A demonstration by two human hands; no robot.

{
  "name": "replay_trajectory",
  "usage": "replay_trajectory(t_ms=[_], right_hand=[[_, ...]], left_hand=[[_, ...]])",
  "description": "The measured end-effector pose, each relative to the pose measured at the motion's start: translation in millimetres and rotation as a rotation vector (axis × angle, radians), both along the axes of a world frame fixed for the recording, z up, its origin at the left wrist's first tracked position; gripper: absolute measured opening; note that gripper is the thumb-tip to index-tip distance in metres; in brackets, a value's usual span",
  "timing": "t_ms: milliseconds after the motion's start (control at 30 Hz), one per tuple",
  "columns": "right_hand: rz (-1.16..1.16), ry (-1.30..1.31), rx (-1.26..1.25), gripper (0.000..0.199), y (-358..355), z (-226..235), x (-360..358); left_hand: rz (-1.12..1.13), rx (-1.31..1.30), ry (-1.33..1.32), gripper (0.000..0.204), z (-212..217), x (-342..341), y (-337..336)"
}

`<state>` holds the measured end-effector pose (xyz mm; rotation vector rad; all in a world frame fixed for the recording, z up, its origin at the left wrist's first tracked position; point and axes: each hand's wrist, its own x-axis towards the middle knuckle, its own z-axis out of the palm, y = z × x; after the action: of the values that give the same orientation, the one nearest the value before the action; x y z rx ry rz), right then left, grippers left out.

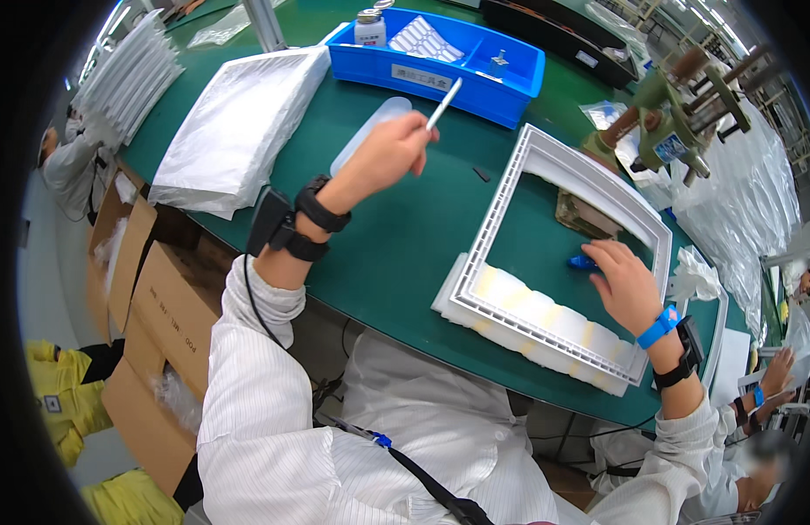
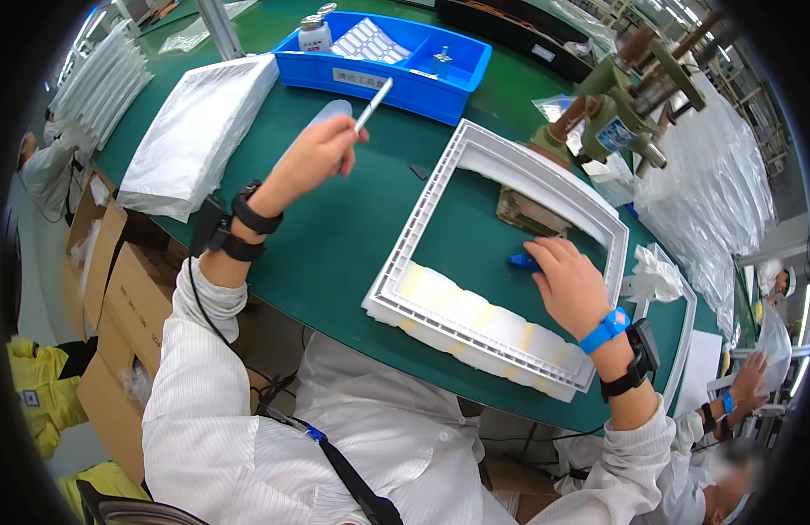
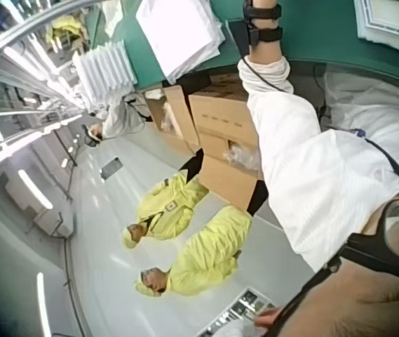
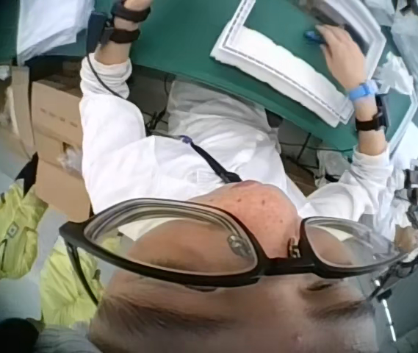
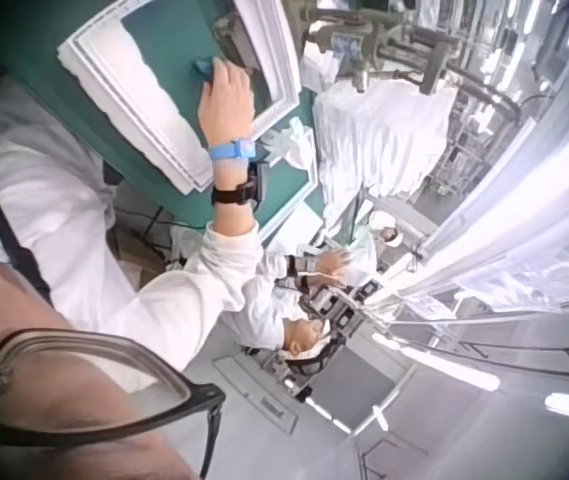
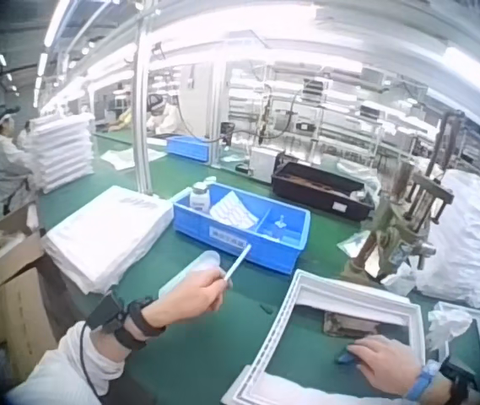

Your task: The worker assembles a white plastic frame by applying adhesive, inserting foam strips, and attaching small components using a precision press and glue dispenser.

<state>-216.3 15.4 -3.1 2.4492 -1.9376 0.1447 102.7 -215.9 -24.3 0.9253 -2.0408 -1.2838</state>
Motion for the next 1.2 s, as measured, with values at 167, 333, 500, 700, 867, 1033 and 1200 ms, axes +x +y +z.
replay_trajectory(t_ms=[167,333,500,700,867,1033,1200], right_hand=[[-0.024,0.093,0.032,0.031,-5.7,-4.4,0.9],[-0.342,-0.742,0.043,0.025,-14.4,25.8,19.3],[-0.788,-1.417,0.394,0.030,-26.2,18.5,4.9],[-0.905,-1.689,0.522,0.031,-36.3,3.8,-12.2],[-0.745,-1.679,0.431,0.033,-52.8,9.0,-4.6],[-0.740,-1.703,0.439,0.033,-60.0,8.3,-11.0],[-0.765,-1.710,0.412,0.032,-61.1,4.1,-15.4]], left_hand=[[0.257,-0.580,-0.576,0.024,-48.9,-5.1,10.1],[0.262,-0.859,-0.729,0.030,-46.6,-13.3,9.9],[0.204,-0.843,-0.767,0.029,-43.5,-33.3,7.5],[0.199,-0.823,-0.683,0.028,-49.0,-26.6,8.4],[0.157,-0.810,-0.578,0.027,-51.5,-20.8,7.7],[0.148,-0.727,-0.576,0.029,-44.6,-21.5,10.3],[0.145,-0.714,-0.557,0.029,-43.8,-20.6,10.0]])
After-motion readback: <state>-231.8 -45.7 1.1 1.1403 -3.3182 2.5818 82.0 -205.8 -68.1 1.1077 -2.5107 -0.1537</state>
